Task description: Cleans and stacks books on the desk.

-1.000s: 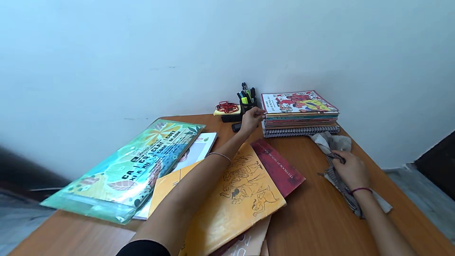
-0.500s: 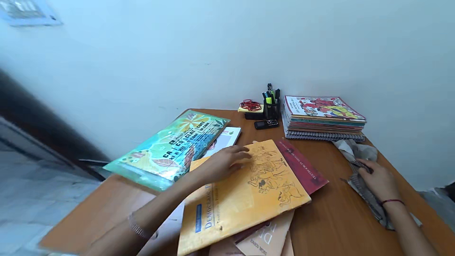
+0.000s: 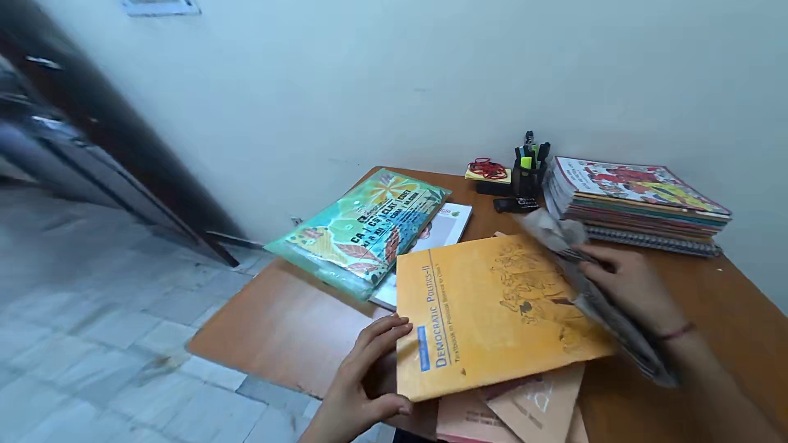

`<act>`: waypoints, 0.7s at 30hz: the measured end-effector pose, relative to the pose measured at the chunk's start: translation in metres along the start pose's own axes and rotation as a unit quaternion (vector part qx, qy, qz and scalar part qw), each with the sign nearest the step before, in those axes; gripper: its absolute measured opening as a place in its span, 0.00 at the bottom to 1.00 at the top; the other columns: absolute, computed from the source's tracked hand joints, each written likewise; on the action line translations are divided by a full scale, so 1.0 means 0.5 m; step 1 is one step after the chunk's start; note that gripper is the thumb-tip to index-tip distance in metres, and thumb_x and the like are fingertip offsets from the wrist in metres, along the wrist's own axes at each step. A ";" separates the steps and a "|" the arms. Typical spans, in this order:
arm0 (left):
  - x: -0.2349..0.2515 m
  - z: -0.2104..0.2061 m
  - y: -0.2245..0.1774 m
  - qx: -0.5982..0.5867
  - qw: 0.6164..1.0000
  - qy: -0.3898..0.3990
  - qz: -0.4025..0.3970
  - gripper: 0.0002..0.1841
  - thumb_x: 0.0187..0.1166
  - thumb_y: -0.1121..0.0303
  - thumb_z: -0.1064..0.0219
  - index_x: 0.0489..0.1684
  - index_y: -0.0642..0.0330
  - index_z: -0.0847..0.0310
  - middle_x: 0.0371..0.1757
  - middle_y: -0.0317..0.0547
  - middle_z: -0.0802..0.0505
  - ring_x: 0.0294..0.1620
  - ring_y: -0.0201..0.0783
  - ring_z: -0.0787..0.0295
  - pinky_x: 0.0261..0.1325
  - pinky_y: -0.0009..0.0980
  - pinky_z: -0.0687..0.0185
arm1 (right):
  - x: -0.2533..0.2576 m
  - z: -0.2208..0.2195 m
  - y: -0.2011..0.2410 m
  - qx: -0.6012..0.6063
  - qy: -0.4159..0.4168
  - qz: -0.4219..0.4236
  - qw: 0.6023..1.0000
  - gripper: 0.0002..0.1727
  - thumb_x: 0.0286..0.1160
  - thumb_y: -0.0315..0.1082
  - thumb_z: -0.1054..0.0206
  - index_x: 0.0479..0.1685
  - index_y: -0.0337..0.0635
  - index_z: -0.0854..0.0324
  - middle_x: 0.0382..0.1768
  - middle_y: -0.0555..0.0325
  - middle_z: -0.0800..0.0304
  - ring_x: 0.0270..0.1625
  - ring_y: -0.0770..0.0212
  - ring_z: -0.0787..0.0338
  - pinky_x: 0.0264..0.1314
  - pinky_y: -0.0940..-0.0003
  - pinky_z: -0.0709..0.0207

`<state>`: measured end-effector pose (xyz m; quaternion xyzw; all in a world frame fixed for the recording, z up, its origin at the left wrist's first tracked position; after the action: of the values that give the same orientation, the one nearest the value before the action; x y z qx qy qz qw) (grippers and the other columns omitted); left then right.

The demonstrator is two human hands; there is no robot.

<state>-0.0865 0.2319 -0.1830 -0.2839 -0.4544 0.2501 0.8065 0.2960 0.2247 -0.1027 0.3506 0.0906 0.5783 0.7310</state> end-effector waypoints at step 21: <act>-0.011 -0.032 -0.037 0.109 0.994 0.006 0.028 0.42 0.62 0.37 0.23 0.72 0.60 0.22 0.74 0.64 0.18 0.73 0.43 0.16 0.64 0.34 0.13 | -0.008 -0.317 0.332 -0.069 0.290 0.204 0.932 0.19 0.85 0.29 0.43 0.69 0.38 0.14 0.73 0.48 0.14 0.75 0.42 0.18 0.69 0.42 0.23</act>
<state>-0.0724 0.2115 -0.1805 -0.2089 -0.4113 0.3189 0.8280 0.0799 0.3000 -0.1183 0.1268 0.1851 0.7963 0.5618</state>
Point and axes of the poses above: each hand's wrist, its own x-axis towards the middle knuckle, its own z-axis out of the back of the hand, y = z × x, the point moved 7 cm from there along x, towards the middle knuckle
